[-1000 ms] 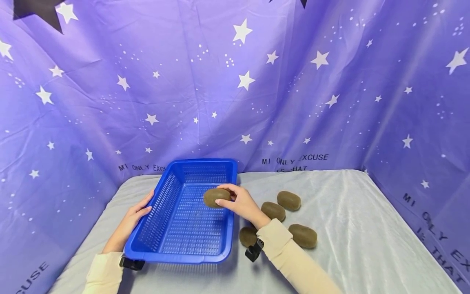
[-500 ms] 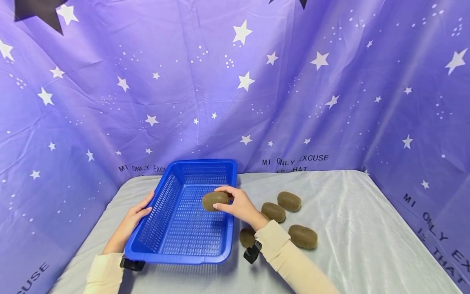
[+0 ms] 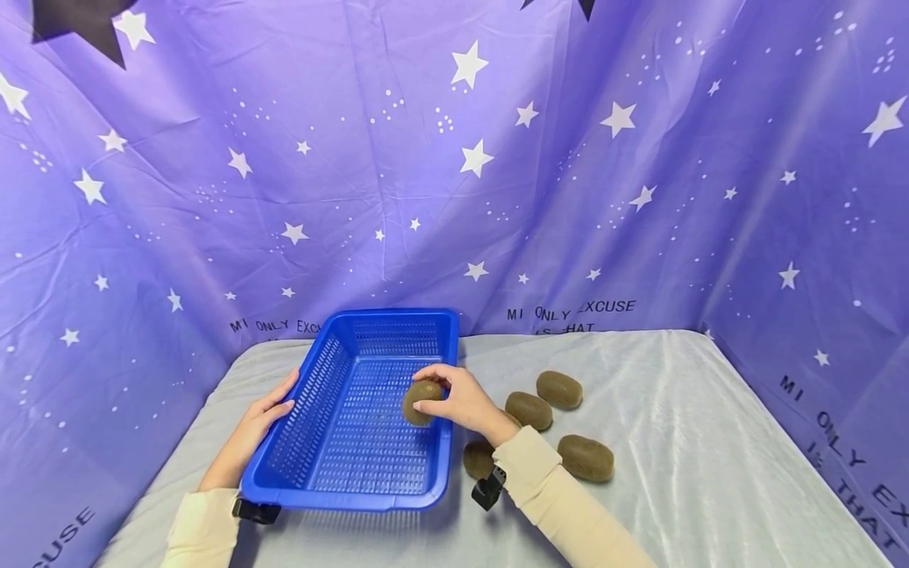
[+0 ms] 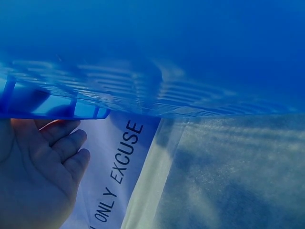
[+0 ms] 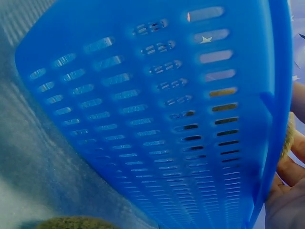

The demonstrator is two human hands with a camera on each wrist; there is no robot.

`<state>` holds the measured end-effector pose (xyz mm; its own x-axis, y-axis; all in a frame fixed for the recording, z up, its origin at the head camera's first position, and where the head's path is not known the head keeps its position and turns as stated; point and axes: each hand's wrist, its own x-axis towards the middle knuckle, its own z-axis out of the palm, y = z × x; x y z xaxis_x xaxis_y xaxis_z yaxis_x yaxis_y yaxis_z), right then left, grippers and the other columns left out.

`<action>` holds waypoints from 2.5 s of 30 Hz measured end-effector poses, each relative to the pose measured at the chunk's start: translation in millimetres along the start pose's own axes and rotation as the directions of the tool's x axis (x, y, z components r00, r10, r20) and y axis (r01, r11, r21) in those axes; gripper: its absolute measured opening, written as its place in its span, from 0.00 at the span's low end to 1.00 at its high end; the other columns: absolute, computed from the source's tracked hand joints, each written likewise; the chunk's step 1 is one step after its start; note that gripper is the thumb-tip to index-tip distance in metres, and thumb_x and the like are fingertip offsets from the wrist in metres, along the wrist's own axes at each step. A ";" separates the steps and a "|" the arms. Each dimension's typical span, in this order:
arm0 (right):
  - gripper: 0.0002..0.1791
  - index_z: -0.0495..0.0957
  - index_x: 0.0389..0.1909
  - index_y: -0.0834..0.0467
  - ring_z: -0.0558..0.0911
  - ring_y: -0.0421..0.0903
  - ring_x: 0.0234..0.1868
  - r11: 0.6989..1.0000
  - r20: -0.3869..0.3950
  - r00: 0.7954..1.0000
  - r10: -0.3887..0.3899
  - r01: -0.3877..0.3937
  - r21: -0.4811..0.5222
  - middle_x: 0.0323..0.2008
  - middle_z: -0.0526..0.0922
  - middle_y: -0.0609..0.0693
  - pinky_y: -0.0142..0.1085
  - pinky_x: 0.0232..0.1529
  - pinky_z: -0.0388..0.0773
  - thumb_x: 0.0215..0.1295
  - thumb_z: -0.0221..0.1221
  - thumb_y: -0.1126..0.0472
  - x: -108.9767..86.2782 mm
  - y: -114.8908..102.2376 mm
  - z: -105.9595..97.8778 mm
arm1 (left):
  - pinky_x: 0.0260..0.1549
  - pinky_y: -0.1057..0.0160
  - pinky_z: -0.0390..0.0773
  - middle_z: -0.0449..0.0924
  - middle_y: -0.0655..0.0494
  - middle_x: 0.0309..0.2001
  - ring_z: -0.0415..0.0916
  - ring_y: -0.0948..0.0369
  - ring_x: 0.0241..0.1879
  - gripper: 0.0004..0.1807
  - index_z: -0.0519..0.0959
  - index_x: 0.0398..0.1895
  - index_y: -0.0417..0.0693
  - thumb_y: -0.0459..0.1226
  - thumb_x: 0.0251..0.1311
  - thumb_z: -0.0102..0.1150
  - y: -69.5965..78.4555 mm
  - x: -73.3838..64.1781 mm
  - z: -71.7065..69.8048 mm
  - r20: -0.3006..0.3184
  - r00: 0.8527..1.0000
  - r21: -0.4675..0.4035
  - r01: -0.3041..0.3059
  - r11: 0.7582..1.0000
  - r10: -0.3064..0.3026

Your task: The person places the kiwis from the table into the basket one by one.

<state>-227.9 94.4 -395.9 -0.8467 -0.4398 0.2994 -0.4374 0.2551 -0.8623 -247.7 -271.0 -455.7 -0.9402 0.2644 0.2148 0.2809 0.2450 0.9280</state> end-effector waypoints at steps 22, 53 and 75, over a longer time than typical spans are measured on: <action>0.17 0.79 0.47 0.62 0.79 0.53 0.47 0.999 -0.050 0.999 -0.002 0.004 0.037 0.45 0.82 0.55 0.38 0.53 0.73 0.57 0.65 0.62 -14.8 27.3 -22.3 | 0.54 0.85 0.50 0.44 0.41 0.73 0.35 0.44 0.71 0.29 0.54 0.71 0.36 0.33 0.68 0.46 -0.3 -3.6 0.4 -0.004 1.000 -0.010 0.006 1.000 -0.006; 0.15 0.77 0.46 0.67 0.82 0.48 0.43 0.999 -0.135 0.991 -0.006 0.000 -0.042 0.44 0.80 0.65 0.34 0.46 0.77 0.58 0.63 0.67 -87.2 57.2 -85.4 | 0.54 0.85 0.50 0.42 0.40 0.73 0.34 0.44 0.72 0.30 0.53 0.71 0.36 0.34 0.68 0.45 -1.0 -0.1 1.1 0.003 1.000 -0.034 0.005 0.999 -0.005; 0.14 0.77 0.46 0.67 0.80 0.35 0.44 0.992 -0.197 0.980 0.027 -0.051 -0.117 0.44 0.82 0.54 0.26 0.45 0.74 0.58 0.61 0.70 -138.6 74.6 -110.0 | 0.54 0.85 0.51 0.41 0.40 0.74 0.33 0.46 0.72 0.30 0.52 0.72 0.38 0.34 0.68 0.45 0.0 -2.2 2.7 0.009 1.000 -0.083 0.028 0.996 -0.027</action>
<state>-176.6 269.0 -456.9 -0.9011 -0.2548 0.3508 -0.4265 0.3760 -0.8226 -245.1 -269.1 -457.0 -0.9458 0.2656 0.1867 0.2375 0.1742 0.9556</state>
